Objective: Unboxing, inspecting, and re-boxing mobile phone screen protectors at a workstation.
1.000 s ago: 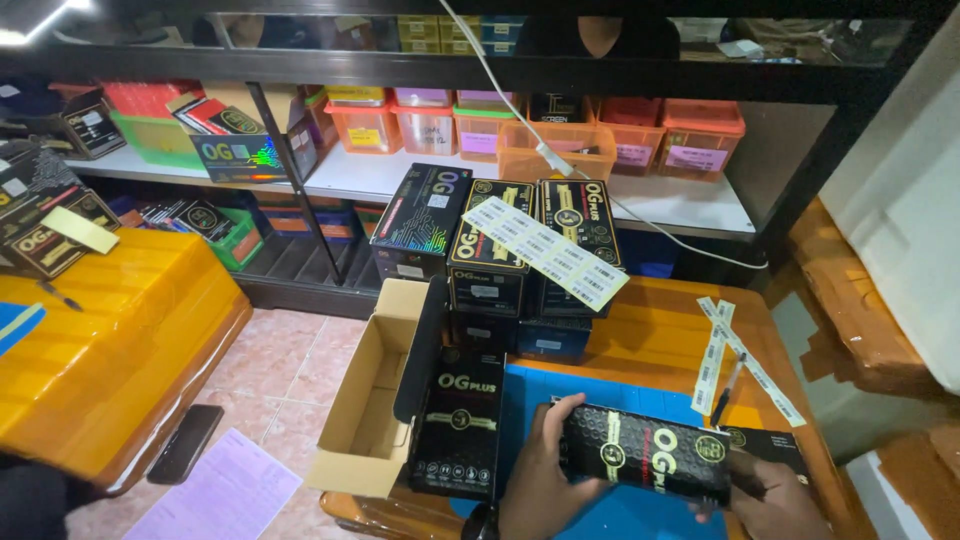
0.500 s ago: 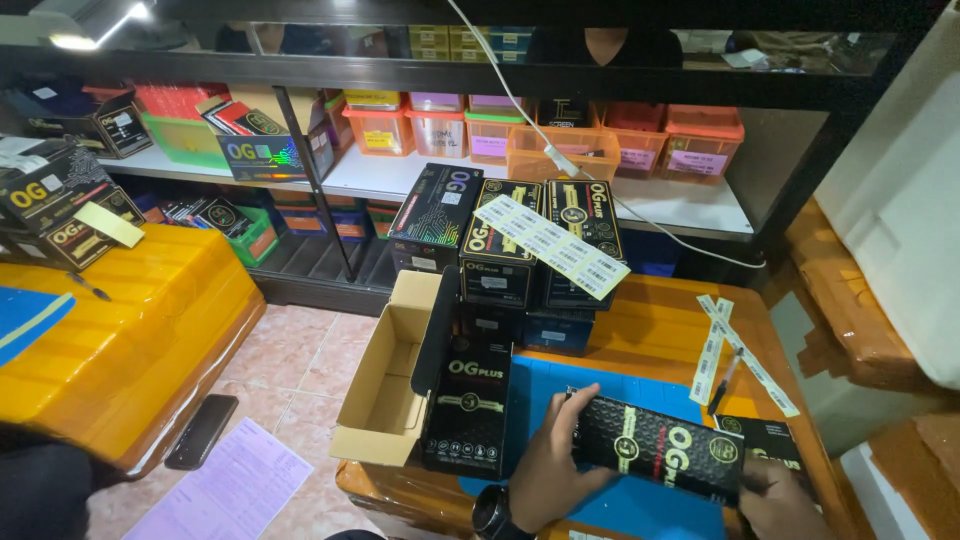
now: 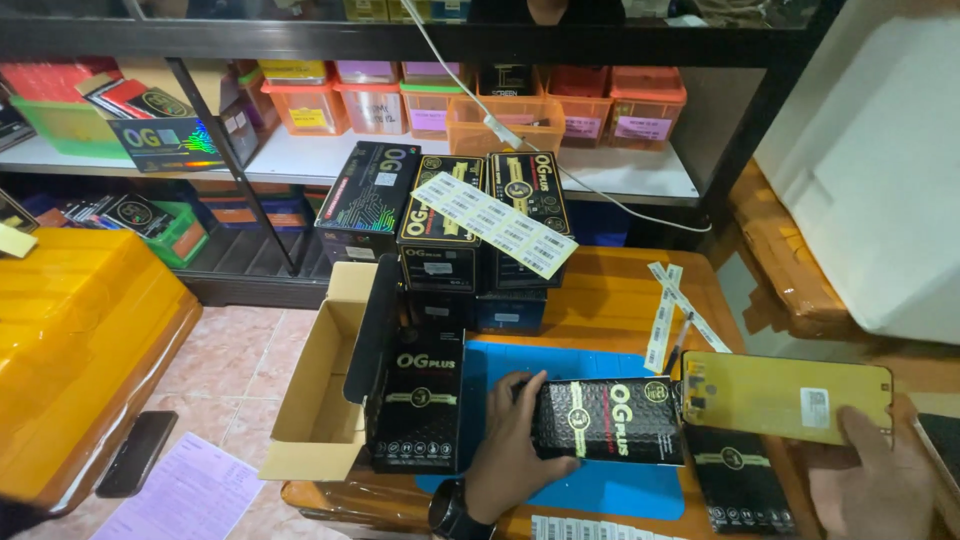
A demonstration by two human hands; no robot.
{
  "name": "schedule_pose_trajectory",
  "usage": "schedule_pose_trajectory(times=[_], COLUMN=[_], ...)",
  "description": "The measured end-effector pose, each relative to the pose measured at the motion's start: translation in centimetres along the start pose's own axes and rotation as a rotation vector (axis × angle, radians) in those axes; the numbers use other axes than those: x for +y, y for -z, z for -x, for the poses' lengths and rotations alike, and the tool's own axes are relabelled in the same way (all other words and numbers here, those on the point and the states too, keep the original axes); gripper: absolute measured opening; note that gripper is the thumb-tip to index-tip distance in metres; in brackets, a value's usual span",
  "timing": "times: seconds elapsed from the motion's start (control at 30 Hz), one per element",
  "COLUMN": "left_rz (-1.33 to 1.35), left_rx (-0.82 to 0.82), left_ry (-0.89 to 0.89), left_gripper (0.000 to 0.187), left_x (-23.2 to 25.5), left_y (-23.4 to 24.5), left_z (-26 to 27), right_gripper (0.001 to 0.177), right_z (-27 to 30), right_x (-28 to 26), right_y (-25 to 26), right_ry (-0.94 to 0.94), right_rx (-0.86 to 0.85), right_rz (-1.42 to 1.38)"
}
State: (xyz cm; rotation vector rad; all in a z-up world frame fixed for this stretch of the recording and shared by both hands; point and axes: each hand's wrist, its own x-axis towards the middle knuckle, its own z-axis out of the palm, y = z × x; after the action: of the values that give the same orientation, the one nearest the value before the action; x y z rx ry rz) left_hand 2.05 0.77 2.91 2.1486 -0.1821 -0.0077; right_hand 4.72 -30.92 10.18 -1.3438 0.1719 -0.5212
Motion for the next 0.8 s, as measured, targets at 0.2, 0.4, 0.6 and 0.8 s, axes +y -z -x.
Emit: schedule_pose_trajectory(times=[0.2, 0.4, 0.6, 0.8], left_rz=[-0.179, 0.538, 1.058, 1.142], left_rx=[-0.115, -0.048, -0.684, -0.838], left_ry=[-0.083, -0.298, -0.049, 0.049], left_gripper=[0.111, 0.057, 0.068, 0.051], left_x=[-0.2, 2.1, -1.7, -2.1], left_y=[0.0, 1.6, 0.4, 0.5], left_z=[-0.2, 1.4, 1.0, 1.0], right_gripper=[0.036, 0.032, 0.033, 0.034], right_z=[-1.5, 2.3, 2.9, 3.8], right_x=[1.9, 1.9, 8.5, 8.7], right_y=[0.3, -2.8, -1.9, -3.6], right_ry=[-0.516, -0.505, -0.381, -0.362], right_rx=[0.163, -0.121, -0.509, -0.587], right_rz=[-0.089, -0.034, 0.024, 0.135])
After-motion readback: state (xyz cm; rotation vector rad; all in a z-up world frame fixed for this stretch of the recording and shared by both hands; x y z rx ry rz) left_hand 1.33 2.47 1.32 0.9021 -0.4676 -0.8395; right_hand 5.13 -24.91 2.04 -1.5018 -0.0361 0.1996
